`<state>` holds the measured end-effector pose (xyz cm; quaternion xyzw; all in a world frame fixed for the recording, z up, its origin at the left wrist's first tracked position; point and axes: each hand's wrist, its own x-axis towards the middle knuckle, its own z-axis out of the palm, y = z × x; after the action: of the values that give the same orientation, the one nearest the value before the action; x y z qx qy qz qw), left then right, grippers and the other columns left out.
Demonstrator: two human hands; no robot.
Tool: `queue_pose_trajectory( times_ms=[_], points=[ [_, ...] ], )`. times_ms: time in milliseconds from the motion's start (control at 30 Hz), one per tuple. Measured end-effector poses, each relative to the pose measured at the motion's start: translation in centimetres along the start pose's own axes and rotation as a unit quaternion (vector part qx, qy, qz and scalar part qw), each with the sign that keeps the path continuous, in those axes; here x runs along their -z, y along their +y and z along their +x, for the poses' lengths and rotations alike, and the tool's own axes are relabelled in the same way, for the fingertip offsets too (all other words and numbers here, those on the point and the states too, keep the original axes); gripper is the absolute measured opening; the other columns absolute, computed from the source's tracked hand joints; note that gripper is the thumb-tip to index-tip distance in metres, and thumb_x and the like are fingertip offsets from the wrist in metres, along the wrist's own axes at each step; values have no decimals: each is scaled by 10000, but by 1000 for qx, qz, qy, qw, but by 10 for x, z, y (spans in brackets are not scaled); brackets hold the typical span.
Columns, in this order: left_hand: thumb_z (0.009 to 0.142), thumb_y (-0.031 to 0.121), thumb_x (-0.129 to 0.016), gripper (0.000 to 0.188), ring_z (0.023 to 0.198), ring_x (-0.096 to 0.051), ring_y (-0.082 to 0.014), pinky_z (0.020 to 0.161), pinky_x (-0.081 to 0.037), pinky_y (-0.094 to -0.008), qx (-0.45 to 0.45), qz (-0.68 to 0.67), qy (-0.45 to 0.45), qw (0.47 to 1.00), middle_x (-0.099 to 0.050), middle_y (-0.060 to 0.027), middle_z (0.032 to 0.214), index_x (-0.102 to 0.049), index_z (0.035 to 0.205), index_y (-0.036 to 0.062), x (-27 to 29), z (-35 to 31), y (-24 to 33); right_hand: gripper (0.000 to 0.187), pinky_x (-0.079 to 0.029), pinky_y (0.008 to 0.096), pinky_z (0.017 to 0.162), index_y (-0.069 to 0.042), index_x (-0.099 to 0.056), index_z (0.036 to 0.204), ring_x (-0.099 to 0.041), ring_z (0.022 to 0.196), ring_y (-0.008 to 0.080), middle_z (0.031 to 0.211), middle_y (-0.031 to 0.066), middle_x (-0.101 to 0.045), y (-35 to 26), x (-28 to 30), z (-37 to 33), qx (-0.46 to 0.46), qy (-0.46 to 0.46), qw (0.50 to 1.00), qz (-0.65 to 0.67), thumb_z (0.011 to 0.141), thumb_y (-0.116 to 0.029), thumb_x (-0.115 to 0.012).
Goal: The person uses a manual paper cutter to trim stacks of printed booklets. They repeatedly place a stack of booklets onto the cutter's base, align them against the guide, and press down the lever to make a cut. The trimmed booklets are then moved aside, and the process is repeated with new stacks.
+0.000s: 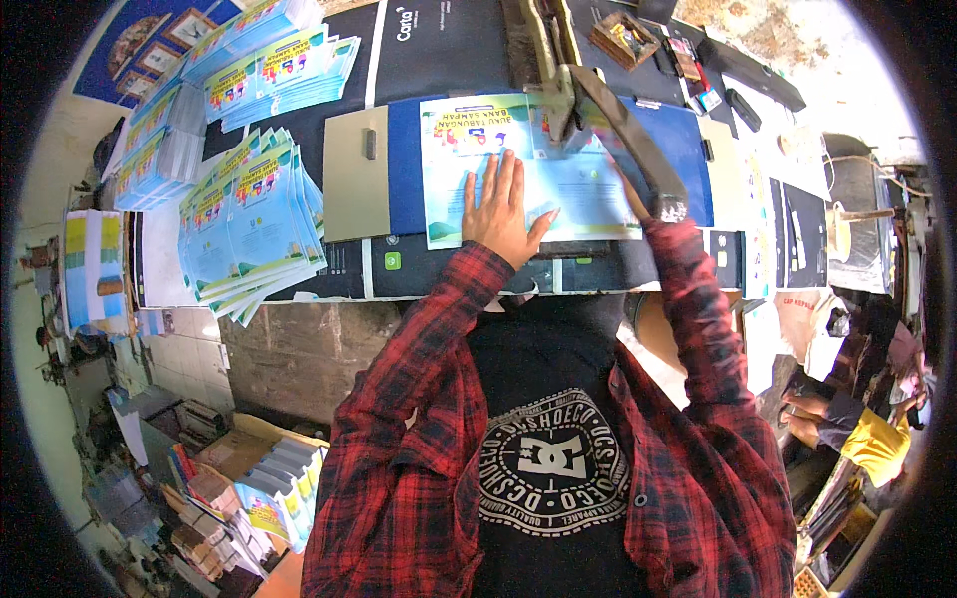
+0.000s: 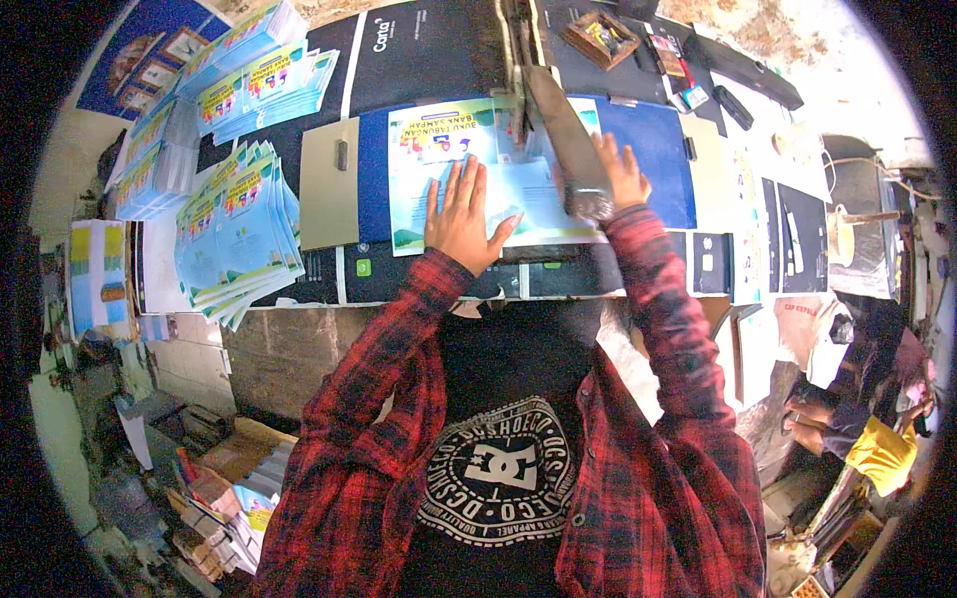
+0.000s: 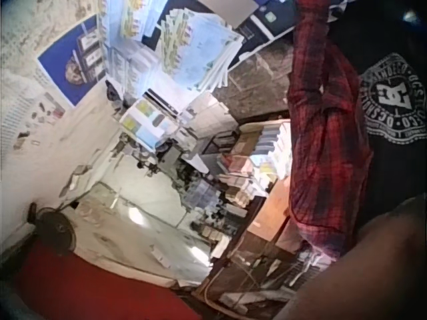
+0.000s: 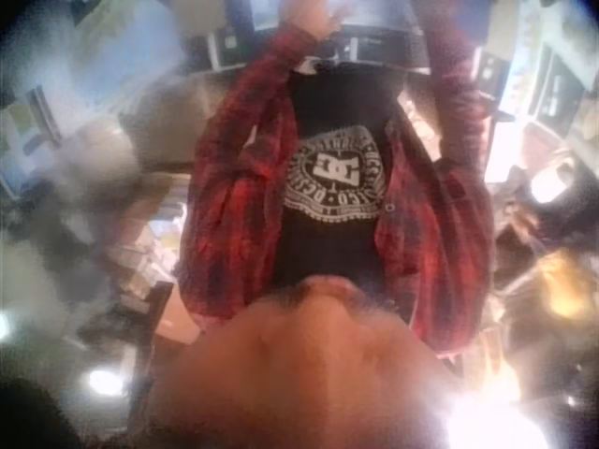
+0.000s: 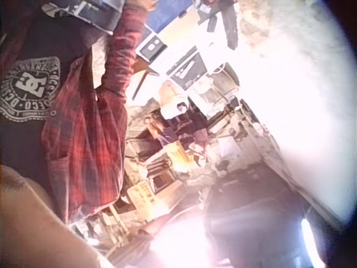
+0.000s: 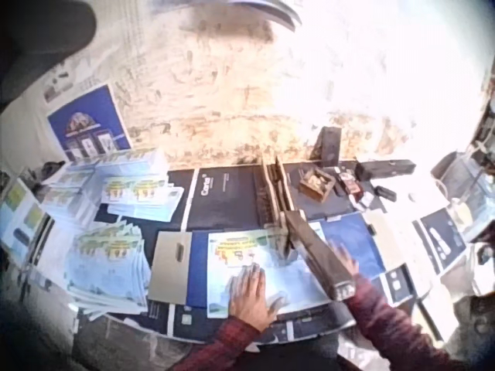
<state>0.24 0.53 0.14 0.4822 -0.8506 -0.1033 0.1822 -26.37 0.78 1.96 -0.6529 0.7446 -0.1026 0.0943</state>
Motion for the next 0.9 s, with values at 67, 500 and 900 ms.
queue_pose_trajectory(
  times_ms=[67, 500, 900],
  points=[
    [911, 597, -451, 841, 1458, -216, -331, 1166, -127, -539, 4, 3, 9, 1000, -267, -186, 1560, -356, 1441, -49, 0, 2, -2, 689, -325, 505, 1041, -181, -274, 1498, -346, 1342, 336, 1505, 100, -315, -29, 78, 18, 121, 120, 985, 30, 872, -232, -558],
    [865, 519, -531, 794, 1451, -233, -287, 1163, -129, -524, 20, 10, 15, 1000, -295, -162, 1552, -390, 1434, -15, 4, -3, 5, 980, -382, 463, 1062, 125, -249, 1441, -415, 1306, 484, 1479, 366, -274, -141, 62, -54, 155, 130, 979, 18, 798, -459, -703],
    [871, 535, -518, 793, 1449, -239, -266, 1161, -108, -517, 45, 53, -9, 998, -314, -125, 1549, -387, 1441, -1, 5, -5, 2, 1001, -305, 455, 1131, 114, -199, 1464, -247, 1398, 508, 1517, 361, -179, -145, 34, -53, 181, 157, 969, 61, 757, -317, -761]
  ],
)
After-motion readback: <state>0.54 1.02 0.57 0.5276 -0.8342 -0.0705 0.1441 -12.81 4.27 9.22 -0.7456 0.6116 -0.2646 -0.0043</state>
